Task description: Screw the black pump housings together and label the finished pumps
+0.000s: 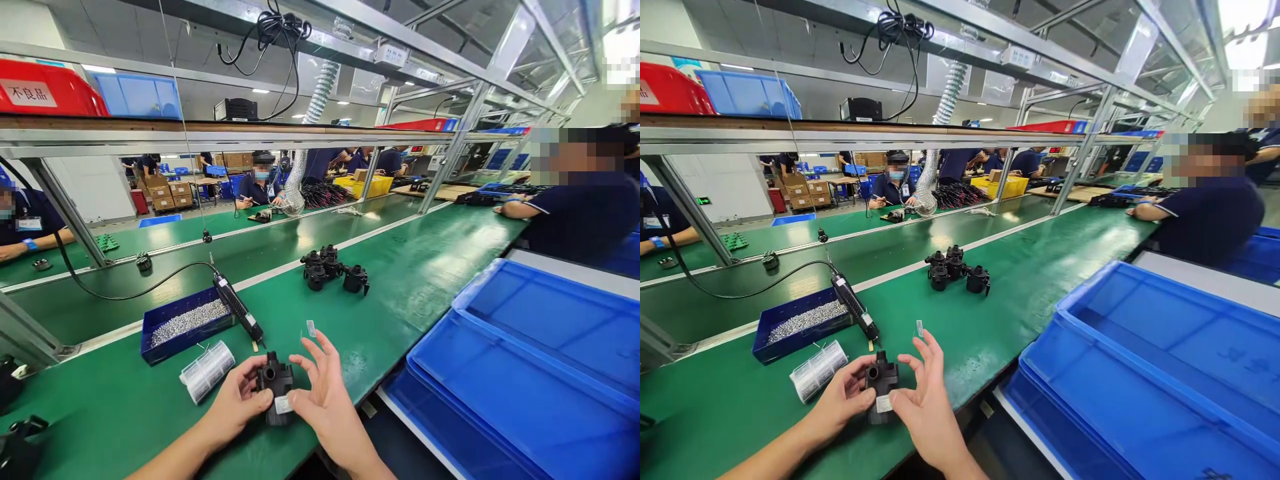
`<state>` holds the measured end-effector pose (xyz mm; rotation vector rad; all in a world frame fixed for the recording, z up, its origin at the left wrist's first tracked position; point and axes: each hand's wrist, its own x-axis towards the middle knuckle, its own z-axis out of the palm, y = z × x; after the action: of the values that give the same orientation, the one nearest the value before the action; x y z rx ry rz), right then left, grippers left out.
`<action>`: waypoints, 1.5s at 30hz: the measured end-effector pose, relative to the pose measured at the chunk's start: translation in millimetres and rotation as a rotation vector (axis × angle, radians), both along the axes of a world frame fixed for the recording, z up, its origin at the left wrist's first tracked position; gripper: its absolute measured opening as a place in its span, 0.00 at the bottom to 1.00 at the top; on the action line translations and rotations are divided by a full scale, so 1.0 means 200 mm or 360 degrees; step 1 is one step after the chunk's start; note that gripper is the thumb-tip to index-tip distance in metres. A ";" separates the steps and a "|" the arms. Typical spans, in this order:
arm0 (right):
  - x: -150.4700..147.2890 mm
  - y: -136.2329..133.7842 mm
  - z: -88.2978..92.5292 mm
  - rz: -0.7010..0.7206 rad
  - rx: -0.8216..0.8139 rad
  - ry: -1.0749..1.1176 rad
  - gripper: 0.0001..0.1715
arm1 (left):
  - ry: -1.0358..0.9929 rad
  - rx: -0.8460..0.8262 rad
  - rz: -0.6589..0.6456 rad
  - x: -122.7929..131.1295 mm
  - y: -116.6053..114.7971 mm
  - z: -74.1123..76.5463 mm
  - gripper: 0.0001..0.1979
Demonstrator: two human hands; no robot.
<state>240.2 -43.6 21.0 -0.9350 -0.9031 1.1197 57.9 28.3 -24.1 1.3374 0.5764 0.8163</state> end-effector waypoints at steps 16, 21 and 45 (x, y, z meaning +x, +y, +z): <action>-0.05 -0.03 0.00 -0.0134 0.0032 -0.0169 0.50 | 0.0002 0.0024 0.0031 0.00 -0.01 0.02 0.34; -0.04 -0.04 -0.02 -0.0161 0.0080 -0.0304 0.48 | 0.0024 0.0021 0.0075 0.00 -0.01 0.01 0.35; 0.00 -0.03 -0.22 -0.0390 0.0099 -0.0313 0.51 | 0.0036 0.0023 0.0079 0.00 -0.02 -0.04 0.39</action>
<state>240.9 -49.6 -22.1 -1.0860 -0.9475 0.7967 58.0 24.9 -31.9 1.3514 0.6245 0.8483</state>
